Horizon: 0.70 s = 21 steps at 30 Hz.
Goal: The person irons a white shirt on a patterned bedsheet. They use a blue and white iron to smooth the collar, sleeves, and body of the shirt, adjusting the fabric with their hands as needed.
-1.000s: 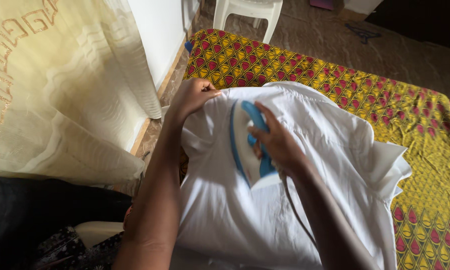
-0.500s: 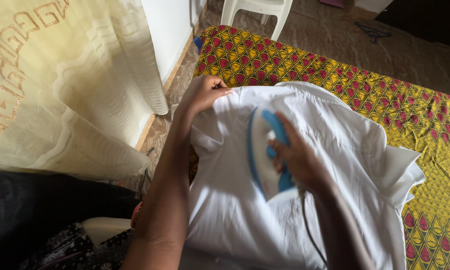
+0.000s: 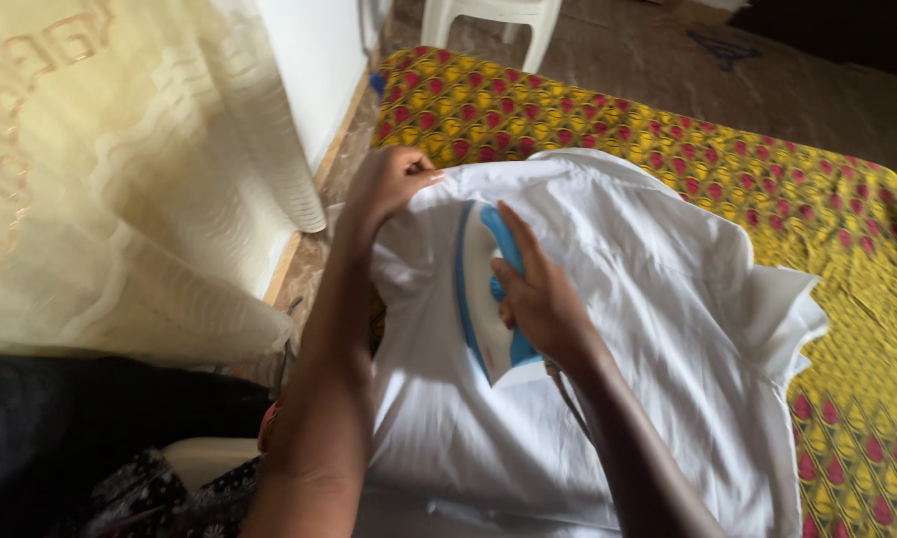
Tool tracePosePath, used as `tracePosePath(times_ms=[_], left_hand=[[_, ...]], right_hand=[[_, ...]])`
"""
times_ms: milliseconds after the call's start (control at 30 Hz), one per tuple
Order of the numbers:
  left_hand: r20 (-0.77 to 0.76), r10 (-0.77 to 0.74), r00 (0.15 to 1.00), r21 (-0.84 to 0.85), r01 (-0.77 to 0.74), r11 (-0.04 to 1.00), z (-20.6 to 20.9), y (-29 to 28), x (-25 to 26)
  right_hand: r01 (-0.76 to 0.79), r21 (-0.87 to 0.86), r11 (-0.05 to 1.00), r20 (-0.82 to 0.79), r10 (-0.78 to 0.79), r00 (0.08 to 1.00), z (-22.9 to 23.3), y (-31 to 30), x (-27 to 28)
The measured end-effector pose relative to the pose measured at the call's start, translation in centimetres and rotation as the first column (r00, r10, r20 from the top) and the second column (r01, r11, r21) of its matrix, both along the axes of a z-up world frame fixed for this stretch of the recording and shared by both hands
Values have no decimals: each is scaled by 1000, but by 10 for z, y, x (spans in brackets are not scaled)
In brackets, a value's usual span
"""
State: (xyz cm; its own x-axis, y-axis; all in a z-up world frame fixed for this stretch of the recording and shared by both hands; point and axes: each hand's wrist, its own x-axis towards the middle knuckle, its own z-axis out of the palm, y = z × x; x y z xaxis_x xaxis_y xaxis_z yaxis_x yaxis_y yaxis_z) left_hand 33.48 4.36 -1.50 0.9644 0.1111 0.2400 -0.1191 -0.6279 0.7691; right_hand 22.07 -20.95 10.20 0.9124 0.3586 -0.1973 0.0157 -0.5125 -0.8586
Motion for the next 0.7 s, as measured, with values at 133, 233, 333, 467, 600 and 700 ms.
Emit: tracePosePath(times_ms=[133, 233, 333, 467, 600, 700], left_hand=[[78, -17, 997, 26, 15, 1000, -9, 4, 1], [103, -43, 994, 29, 41, 999, -6, 6, -4], [-26, 9, 1000, 63, -7, 998, 5, -2, -7], [-111, 73, 991, 29, -70, 997, 22, -6, -20], [-116, 68, 991, 53, -62, 997, 34, -14, -26], [-106, 86, 991, 66, -79, 995, 38, -12, -30]], right_hand=[[-30, -90, 995, -77, 23, 997, 8, -4, -16], [-115, -163, 980, -167, 87, 982, 21, -13, -43], [-240, -97, 966, -241, 211, 947, 36, -42, -52], [-222, -3, 975, -140, 219, 966, 36, -72, -41], [-3, -432, 902, 63, 33, 997, 14, -89, -7], [128, -624, 771, 350, 129, 928, 9, -111, 24]])
